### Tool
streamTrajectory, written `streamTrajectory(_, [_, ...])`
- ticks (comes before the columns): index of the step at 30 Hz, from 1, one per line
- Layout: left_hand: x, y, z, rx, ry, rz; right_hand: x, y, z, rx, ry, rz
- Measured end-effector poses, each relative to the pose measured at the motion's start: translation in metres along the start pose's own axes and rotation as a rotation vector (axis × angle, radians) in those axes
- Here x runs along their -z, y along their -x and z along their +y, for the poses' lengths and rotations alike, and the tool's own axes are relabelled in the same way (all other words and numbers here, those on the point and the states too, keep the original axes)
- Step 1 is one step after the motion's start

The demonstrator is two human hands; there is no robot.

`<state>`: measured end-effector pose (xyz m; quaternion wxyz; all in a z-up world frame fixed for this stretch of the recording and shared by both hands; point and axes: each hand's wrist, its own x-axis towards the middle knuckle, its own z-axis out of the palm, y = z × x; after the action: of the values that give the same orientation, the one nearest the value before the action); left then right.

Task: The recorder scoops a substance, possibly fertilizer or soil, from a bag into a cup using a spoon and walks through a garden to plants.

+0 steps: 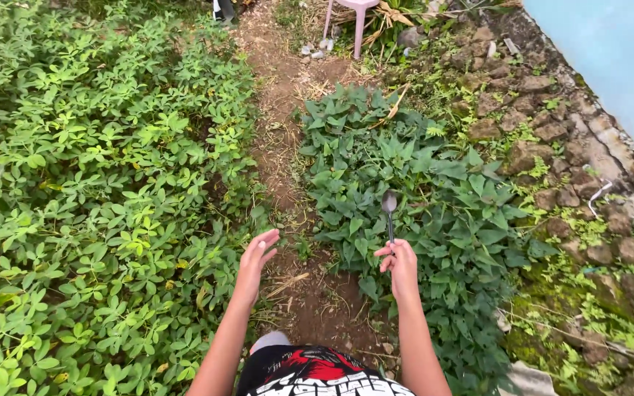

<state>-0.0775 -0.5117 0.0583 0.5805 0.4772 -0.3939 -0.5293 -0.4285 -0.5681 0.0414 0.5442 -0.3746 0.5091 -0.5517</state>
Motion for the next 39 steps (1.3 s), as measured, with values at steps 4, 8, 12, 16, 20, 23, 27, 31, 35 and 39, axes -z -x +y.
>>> streamTrajectory(4, [0.016,-0.012,-0.014,-0.009,0.035,0.057,-0.01,-0.022,0.014,-0.098,0.042,-0.017])
streamTrajectory(8, [0.027,-0.024,-0.021,0.022,0.057,0.137,-0.03,-0.044,0.017,-0.17,0.036,-0.066])
streamTrajectory(12, [0.035,-0.057,-0.035,0.026,0.069,0.171,-0.038,-0.085,0.023,-0.164,0.043,-0.096])
streamTrajectory(16, [0.04,-0.106,-0.049,0.007,0.079,0.172,-0.047,-0.134,0.037,-0.133,0.061,-0.056])
streamTrajectory(20, [0.054,-0.193,-0.047,0.009,0.103,0.196,-0.086,-0.218,0.038,-0.036,0.089,-0.043])
streamTrajectory(23, [0.065,-0.229,-0.032,0.013,0.121,0.223,-0.12,-0.26,0.033,-0.058,0.096,-0.076])
streamTrajectory(27, [0.083,-0.282,0.009,-0.001,0.08,0.237,-0.187,-0.309,-0.006,-0.07,0.048,-0.146])
streamTrajectory(31, [0.1,-0.319,0.025,-0.024,0.052,0.227,-0.214,-0.335,-0.018,-0.053,0.045,-0.155])
streamTrajectory(35, [0.112,-0.331,0.041,-0.061,0.079,0.255,-0.227,-0.36,-0.004,-0.075,0.039,-0.178])
streamTrajectory(39, [0.12,-0.314,0.036,-0.065,0.104,0.326,-0.248,-0.376,0.003,-0.106,0.047,-0.263])
